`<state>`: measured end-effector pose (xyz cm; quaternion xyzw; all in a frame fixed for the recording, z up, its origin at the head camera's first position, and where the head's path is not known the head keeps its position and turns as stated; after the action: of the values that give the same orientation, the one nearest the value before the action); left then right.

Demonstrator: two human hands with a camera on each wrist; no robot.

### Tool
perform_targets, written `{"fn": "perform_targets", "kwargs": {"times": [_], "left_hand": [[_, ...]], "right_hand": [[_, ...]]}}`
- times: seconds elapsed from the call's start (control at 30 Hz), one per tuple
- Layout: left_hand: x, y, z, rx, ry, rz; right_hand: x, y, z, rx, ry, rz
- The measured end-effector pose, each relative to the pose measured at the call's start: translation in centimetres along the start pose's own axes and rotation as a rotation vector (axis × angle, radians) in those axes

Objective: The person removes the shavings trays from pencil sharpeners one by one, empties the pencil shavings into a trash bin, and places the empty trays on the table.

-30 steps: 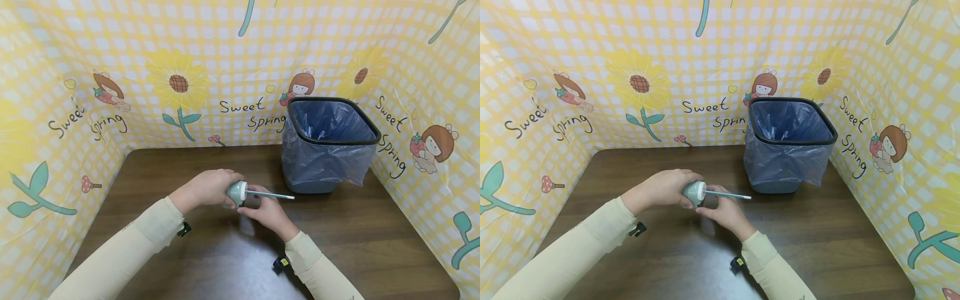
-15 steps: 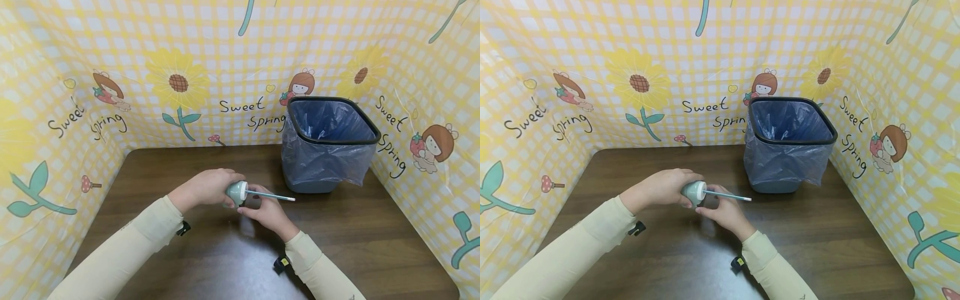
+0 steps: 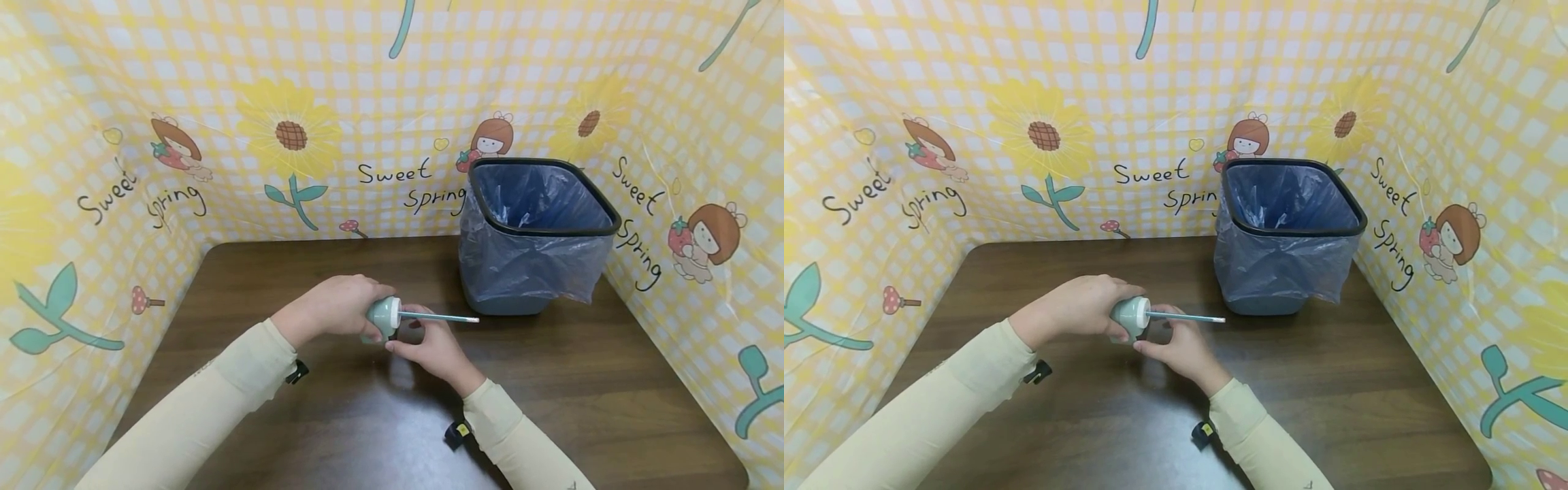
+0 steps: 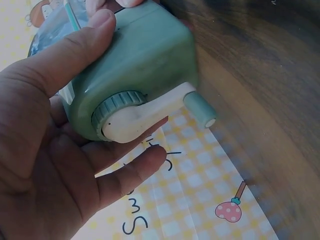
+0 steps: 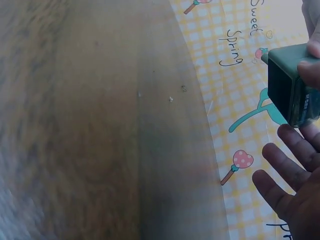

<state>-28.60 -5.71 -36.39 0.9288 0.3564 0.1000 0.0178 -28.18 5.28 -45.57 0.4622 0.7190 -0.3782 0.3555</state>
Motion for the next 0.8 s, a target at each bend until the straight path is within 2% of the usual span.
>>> {"fn": "perform_targets", "kwargs": {"times": [0.2, 0.63, 0.8], "left_hand": [[0.13, 0.16, 0.12, -0.015, 0.027, 0.007], [-0.04, 0.41, -0.02, 0.0, 0.021, -0.002], [-0.16, 0.42, -0.07, 0.001, 0.018, -0.011]], "right_hand": [[0.14, 0.28, 0.11, -0.029, -0.003, 0.04], [0.15, 0.16, 0.01, -0.01, 0.019, 0.038], [0.06, 0.01, 0.13, -0.014, -0.04, 0.022]]}}
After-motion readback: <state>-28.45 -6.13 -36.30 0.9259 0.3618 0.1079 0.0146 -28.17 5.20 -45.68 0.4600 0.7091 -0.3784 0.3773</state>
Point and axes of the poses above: each hand's wrist, its own y-axis away from the middle knuckle, its own z-axis out of the palm, x = y × z, the point moved 10 cm from there along -y, towards the middle knuckle, and after that the axes turned 6 degrees about z, right-handed, at the moved point
